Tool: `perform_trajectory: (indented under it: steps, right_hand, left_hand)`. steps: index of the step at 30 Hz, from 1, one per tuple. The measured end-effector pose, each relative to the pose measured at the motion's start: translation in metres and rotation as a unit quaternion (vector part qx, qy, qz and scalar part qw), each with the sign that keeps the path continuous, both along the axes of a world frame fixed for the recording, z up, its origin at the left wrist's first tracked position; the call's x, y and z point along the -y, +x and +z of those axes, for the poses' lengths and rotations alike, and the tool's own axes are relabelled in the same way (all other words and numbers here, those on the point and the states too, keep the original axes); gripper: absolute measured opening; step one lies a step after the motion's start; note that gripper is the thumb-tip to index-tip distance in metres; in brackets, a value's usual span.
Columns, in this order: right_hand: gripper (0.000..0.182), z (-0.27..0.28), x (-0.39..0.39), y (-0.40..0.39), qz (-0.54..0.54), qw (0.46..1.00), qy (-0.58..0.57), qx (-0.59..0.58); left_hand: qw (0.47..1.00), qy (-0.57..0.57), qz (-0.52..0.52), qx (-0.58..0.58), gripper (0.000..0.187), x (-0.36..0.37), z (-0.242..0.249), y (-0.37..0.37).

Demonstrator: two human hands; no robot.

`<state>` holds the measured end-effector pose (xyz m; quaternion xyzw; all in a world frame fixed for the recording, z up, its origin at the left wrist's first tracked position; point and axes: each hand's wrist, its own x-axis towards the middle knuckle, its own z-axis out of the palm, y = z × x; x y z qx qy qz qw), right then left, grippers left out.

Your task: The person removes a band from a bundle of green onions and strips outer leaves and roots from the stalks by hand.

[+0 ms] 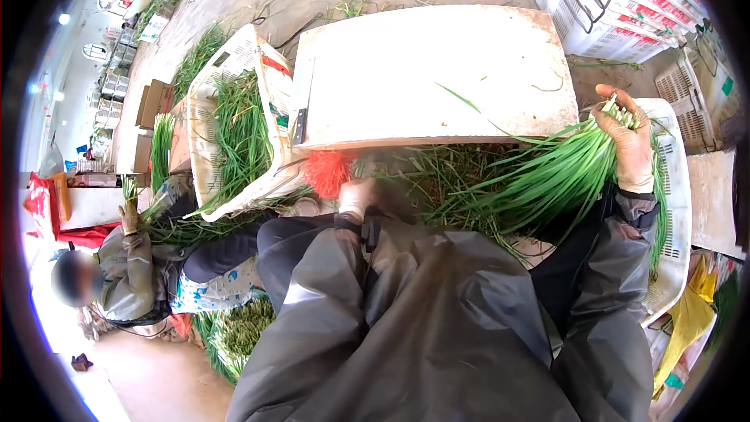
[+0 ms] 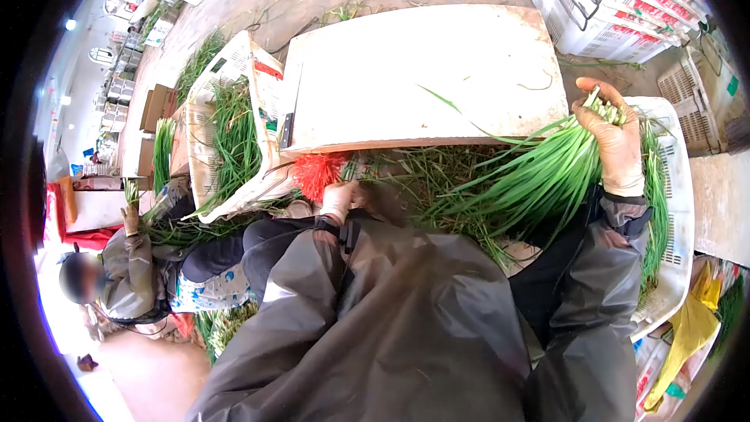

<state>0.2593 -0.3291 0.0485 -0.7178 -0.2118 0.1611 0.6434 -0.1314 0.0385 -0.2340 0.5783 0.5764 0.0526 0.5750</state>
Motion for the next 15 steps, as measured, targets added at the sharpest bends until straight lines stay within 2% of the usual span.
perform_trajectory:
  steps: [2,6,7,10,11,15]
  right_hand:
    - [0.036,0.002,0.001,-0.002,0.003,1.0,-0.014,-0.001]
    - [0.036,0.013,0.002,-0.006,0.019,0.999,-0.037,-0.006]
    - [0.036,0.015,0.003,-0.007,0.027,0.998,-0.049,-0.017]
    - [0.038,0.018,0.003,-0.011,0.039,0.997,-0.059,-0.034]
    - [0.039,0.02,0.0,-0.013,0.033,0.997,-0.062,-0.036]
    - [0.039,0.022,-0.002,-0.011,0.035,0.996,-0.073,-0.043]
  left_hand:
    - [0.981,-0.027,-0.142,-0.128,0.03,0.008,0.002,0.004]
    - [0.984,-0.08,-0.07,-0.144,0.023,0.016,-0.005,0.016]
    - [0.986,-0.119,-0.028,-0.112,0.023,0.013,-0.016,0.012]
    - [0.992,-0.115,0.054,-0.028,0.028,0.001,-0.052,0.017]
    - [0.992,-0.107,0.067,-0.014,0.037,-0.006,-0.064,0.021]
    - [0.977,-0.075,0.186,0.069,0.04,-0.014,-0.079,0.037]
